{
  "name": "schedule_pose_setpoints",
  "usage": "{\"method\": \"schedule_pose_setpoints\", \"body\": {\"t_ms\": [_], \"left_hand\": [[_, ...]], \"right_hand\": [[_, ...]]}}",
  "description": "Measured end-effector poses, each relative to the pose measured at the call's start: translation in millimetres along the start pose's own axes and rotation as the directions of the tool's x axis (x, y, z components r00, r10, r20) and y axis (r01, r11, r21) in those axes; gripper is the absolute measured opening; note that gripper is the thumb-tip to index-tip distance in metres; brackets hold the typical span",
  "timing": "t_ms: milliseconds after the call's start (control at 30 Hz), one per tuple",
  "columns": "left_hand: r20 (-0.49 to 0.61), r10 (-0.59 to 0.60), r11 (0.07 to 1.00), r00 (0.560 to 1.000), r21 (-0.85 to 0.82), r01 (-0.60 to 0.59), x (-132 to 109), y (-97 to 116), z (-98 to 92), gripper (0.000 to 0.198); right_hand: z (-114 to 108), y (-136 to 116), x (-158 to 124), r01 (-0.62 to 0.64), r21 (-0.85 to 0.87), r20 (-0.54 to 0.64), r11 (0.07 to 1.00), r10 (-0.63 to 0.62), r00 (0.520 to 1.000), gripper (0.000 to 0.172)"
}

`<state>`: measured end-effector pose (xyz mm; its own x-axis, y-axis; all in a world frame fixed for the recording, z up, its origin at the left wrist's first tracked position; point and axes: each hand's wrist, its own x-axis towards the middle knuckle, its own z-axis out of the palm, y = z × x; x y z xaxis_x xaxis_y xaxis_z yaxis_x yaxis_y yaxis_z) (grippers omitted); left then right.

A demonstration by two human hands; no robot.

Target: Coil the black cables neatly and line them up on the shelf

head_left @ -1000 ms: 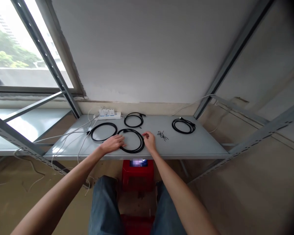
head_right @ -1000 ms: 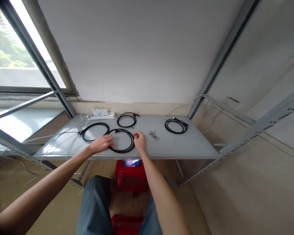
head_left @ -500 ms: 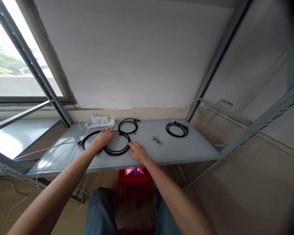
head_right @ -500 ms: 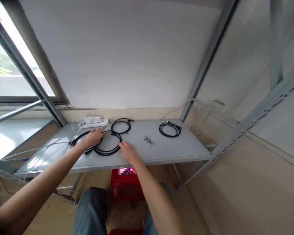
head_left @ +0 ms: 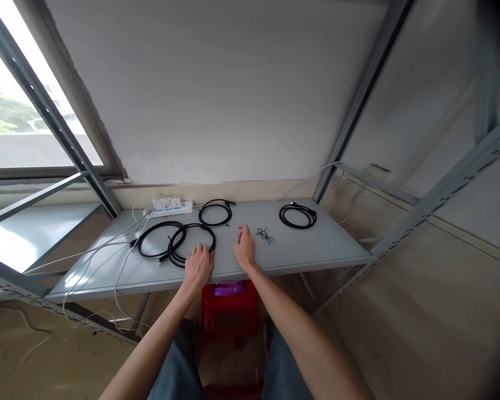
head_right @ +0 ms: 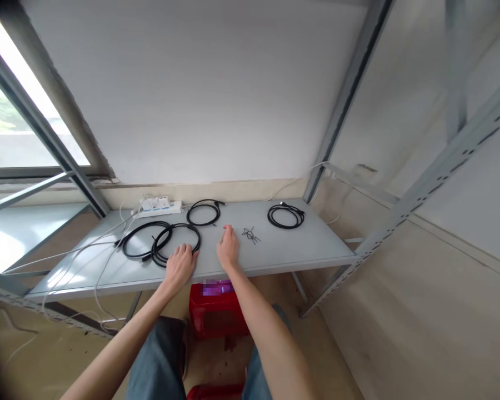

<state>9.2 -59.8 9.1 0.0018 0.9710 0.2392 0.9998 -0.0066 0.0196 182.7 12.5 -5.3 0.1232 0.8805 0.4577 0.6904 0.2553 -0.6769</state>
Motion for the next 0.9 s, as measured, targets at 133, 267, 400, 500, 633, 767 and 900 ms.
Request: {"method": "schedule_pose_setpoints", "body": {"t_ms": [133,267,400,500,633,767,900], "left_hand": [[0.063,0.009,1.0,0.998,0.015,-0.01,3,-11,-0.7,0.04],[0.008,-0.035,0.999,0.999,-0.024,0.035,20,-16,1.6,0.045],[-0.101,0.174,0.982,0.98,-0.057,-0.18,38,-5,7.8,0.046],[-0.126,0.394,0.91,0.911,-0.084,-0.405,44,2,9.5,0.047],[-0.088,0.451,0.878,0.888,-0.137,-0.46,43,-3,6.7,0.052],[0.021,0.437,0.893,0.899,-0.126,-0.431,36,-10,3.0,0.054],[0.109,0.305,0.952,0.946,-0.07,-0.299,31,-7,2.5,0.056]], "right_hand": [[-42,45,17,0.181,-0.071,-0.031,0.981,-0.184,0.982,0.049],[-93,109,32,0.092,-0.061,-0.144,0.994,-0.099,0.985,0.035],[-104,138,37,-0.121,0.047,-0.03,0.991,0.123,0.992,0.023],[-97,142,39,-0.012,-0.007,0.111,1.0,0.012,0.994,0.024],[-94,145,39,0.007,-0.027,0.136,1.0,-0.004,0.991,0.015],[-95,148,39,0.032,-0.08,0.133,0.996,-0.021,0.991,0.008],[-93,145,39,-0.003,-0.157,0.122,0.988,0.022,0.992,0.01]]}}
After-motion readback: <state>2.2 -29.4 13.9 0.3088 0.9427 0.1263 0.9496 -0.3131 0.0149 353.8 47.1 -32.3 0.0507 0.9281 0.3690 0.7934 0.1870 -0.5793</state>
